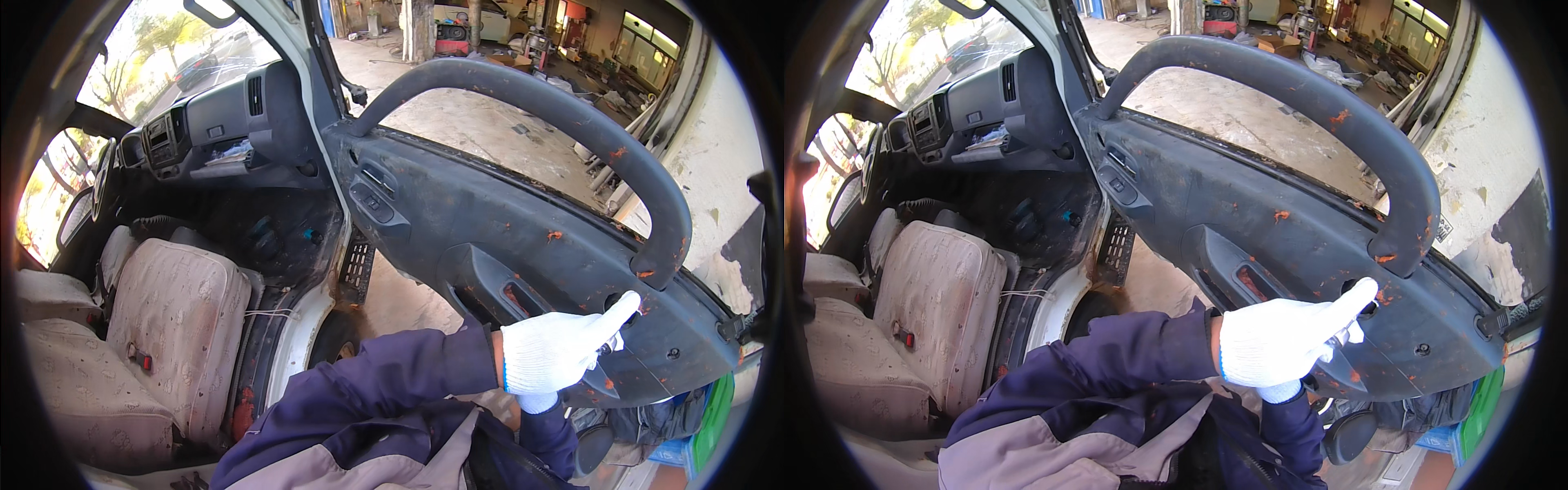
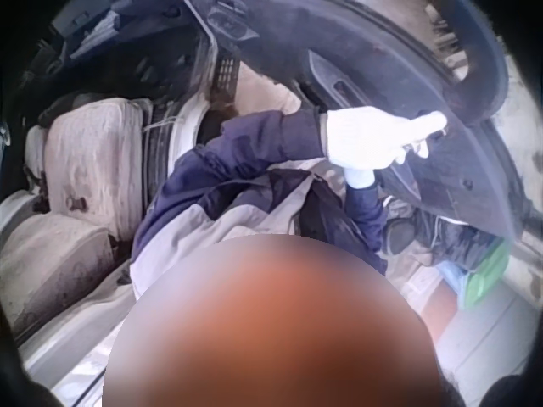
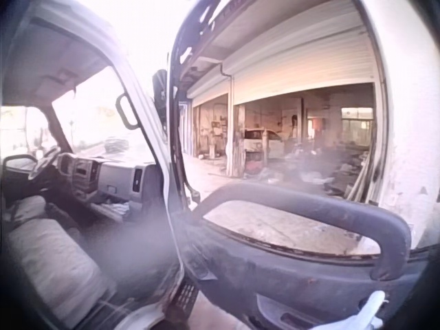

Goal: The person opens the truck's driver-side door and uses a wrench to loosen and remove two bolts from the interior door panel. After removing the bolts, the person pulls the panel away from the door frame to detach it.

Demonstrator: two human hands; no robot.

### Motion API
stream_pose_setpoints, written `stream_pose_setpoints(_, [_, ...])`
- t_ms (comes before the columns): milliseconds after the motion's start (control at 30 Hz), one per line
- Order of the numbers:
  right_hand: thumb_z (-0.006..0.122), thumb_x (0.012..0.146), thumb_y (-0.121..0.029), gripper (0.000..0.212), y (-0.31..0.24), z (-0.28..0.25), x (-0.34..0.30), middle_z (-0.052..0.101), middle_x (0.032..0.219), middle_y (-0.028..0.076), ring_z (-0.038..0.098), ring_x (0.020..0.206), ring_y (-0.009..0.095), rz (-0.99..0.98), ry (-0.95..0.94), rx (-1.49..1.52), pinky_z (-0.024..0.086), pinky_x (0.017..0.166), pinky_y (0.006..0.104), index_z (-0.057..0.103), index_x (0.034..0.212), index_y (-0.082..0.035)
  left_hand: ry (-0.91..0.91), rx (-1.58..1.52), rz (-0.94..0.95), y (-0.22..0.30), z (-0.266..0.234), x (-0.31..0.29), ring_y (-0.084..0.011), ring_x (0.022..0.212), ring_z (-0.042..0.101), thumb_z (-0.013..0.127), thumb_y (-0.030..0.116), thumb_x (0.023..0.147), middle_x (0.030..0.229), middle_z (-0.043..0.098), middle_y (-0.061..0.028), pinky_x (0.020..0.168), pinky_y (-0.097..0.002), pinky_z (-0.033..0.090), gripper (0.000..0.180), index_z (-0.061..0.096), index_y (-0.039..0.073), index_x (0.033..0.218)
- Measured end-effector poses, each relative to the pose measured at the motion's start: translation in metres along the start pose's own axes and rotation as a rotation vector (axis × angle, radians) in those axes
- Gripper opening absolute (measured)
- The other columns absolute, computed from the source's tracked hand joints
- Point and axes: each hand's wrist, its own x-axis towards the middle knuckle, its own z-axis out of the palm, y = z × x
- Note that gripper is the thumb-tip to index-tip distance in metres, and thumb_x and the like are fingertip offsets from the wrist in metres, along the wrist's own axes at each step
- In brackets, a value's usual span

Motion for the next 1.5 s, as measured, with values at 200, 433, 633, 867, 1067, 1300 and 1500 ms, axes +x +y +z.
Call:
stream_pose_setpoints(200, [0.059, 0.117, -0.024, 0.047, 0.0, 0.0, 0.0, 0.078, 0.131, 0.02, 0.077, 0.117, 0.03, -0.003, -0.025, -0.021, 0.058, 0.11, 0.0412, 0.062, 0.152, 0.007, -0.05, 0.069, -0.078, -0.004, -0.009, -0.003, -0.0281, 0.089, 0.072, 0.058, 0.01, 0.108, 0.112, 0.073, -0.0127, 0.079, -0.0373, 0.06, 0.063, 0.045, 0.004, 0.17])
stream_pose_setpoints(433, [0.059, 0.118, -0.026, 0.048, -0.003, 0.001, -0.011, 0.078, 0.13, 0.02, 0.077, 0.117, 0.03, 0.038, -0.145, -0.214, 0.058, 0.11, 0.0415, 0.063, 0.151, 0.009, -0.245, 0.572, 0.135, 0.043, -0.081, 0.022, -0.0319, 0.085, 0.077, 0.063, 0.023, 0.107, 0.098, 0.078, -0.009, 0.077, -0.0442, 0.062, 0.037, 0.067, 0.015, 0.143])
stream_pose_setpoints(633, [0.056, 0.118, -0.02, 0.045, -0.024, 0.006, -0.016, 0.078, 0.13, 0.023, 0.077, 0.119, 0.032, 0.104, -0.193, 0.213, 0.058, 0.111, 0.044, 0.062, 0.149, 0.013, -0.466, 0.821, 0.001, 0.082, -0.111, 0.071, -0.0361, 0.083, 0.08, 0.077, 0.055, 0.096, 0.092, 0.083, -0.0132, 0.077, -0.0486, 0.061, 0.043, 0.09, 0.015, 0.105])
stream_pose_setpoints(867, [0.063, 0.116, -0.049, 0.07, -0.058, 0.0, -0.036, 0.079, 0.124, 0.025, 0.079, 0.113, 0.034, 0.057, -0.166, 0.275, 0.06, 0.107, 0.0455, 0.063, 0.146, 0.013, -0.484, 0.822, -0.133, 0.064, -0.105, 0.052, -0.0366, 0.078, 0.078, 0.071, 0.061, 0.1, 0.084, 0.081, -0.0119, 0.072, -0.049, 0.059, 0.049, 0.089, 0.015, 0.099])
stream_pose_setpoints(1067, [0.059, 0.117, -0.05, 0.063, -0.087, -0.008, -0.052, 0.078, 0.119, 0.028, 0.078, 0.093, 0.032, -0.346, 0.162, 0.35, 0.065, 0.091, 0.0489, 0.065, 0.143, 0.007, -0.286, 0.731, -0.073, 0.044, -0.091, 0.028, -0.0368, 0.073, 0.076, 0.061, 0.06, 0.106, 0.079, 0.077, -0.012, 0.068, -0.0498, 0.056, 0.055, 0.085, 0.013, 0.091])
stream_pose_setpoints(1300, [0.046, 0.122, -0.041, 0.06, -0.096, -0.008, -0.032, 0.063, 0.147, 0.019, 0.065, 0.124, 0.026, -0.477, 0.67, 0.086, 0.05, 0.112, 0.0412, 0.049, 0.163, 0.003, 0.005, 0.311, -0.138, 0.016, -0.034, -0.001, -0.0374, 0.082, 0.076, 0.059, 0.048, 0.111, 0.087, 0.075, -0.015, 0.074, -0.0487, 0.058, 0.045, 0.079, 0.011, 0.096])
stream_pose_setpoints(1500, [0.051, 0.121, -0.038, 0.052, -0.106, -0.02, -0.035, 0.065, 0.144, 0.01, 0.062, 0.132, 0.02, -0.358, 0.45, 0.926, 0.048, 0.115, 0.0385, 0.056, 0.156, 0.0, 0.388, -0.074, -0.337, 0.023, 0.029, -0.009, -0.0411, 0.091, 0.075, 0.063, 0.035, 0.112, 0.096, 0.074, -0.0153, 0.078, -0.0484, 0.058, 0.03, 0.073, 0.007, 0.104])
